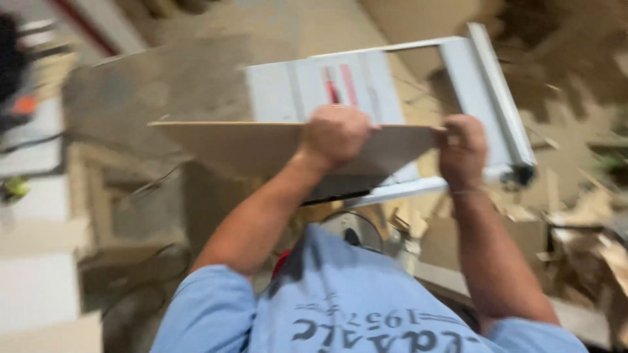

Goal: Measuring a wooden board and adjusting the table saw fence for a precise cut

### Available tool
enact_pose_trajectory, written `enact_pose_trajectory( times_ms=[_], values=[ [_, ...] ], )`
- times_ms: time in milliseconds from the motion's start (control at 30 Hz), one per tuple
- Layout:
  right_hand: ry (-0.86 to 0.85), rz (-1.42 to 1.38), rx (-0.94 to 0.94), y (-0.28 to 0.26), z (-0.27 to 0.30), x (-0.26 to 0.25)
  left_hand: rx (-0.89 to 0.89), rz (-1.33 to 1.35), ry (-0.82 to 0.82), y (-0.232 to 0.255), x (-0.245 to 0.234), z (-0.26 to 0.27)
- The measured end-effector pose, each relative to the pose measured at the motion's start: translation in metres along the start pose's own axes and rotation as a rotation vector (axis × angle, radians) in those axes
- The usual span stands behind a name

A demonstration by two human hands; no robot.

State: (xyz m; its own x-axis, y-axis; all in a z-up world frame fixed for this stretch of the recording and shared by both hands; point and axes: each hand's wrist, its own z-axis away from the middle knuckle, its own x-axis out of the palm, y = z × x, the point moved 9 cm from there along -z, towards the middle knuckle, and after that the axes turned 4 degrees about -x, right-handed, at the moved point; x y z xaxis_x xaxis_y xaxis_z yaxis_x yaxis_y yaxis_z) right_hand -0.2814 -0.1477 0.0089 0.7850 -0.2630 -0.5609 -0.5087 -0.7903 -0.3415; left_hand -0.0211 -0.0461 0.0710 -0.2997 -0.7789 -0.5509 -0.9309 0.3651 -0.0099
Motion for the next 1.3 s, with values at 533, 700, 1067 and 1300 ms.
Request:
enact_pose_trajectory(
  times_ms=[533, 700, 1067, 1300],
  values=[
    [-0.120, 0.043, 0.158, -0.022, -0.003, -0.003, -0.438, -0.158, 0.156, -0.214, -0.189, 0.149],
    [-0.128, -0.001, 0.102, -0.026, -0.008, -0.002, -1.219, 0.730, 0.338, -0.267, -0.166, 0.233],
    [-0.116, 0.012, 0.018, -0.030, -0.001, -0.011, -1.050, 0.598, -0.037, -0.247, -0.205, 0.185],
    [-0.034, -0.192, 0.129, -0.072, -0.013, -0.010, -1.184, 0.566, 0.133, -0.249, -0.166, 0.231]
  ],
)
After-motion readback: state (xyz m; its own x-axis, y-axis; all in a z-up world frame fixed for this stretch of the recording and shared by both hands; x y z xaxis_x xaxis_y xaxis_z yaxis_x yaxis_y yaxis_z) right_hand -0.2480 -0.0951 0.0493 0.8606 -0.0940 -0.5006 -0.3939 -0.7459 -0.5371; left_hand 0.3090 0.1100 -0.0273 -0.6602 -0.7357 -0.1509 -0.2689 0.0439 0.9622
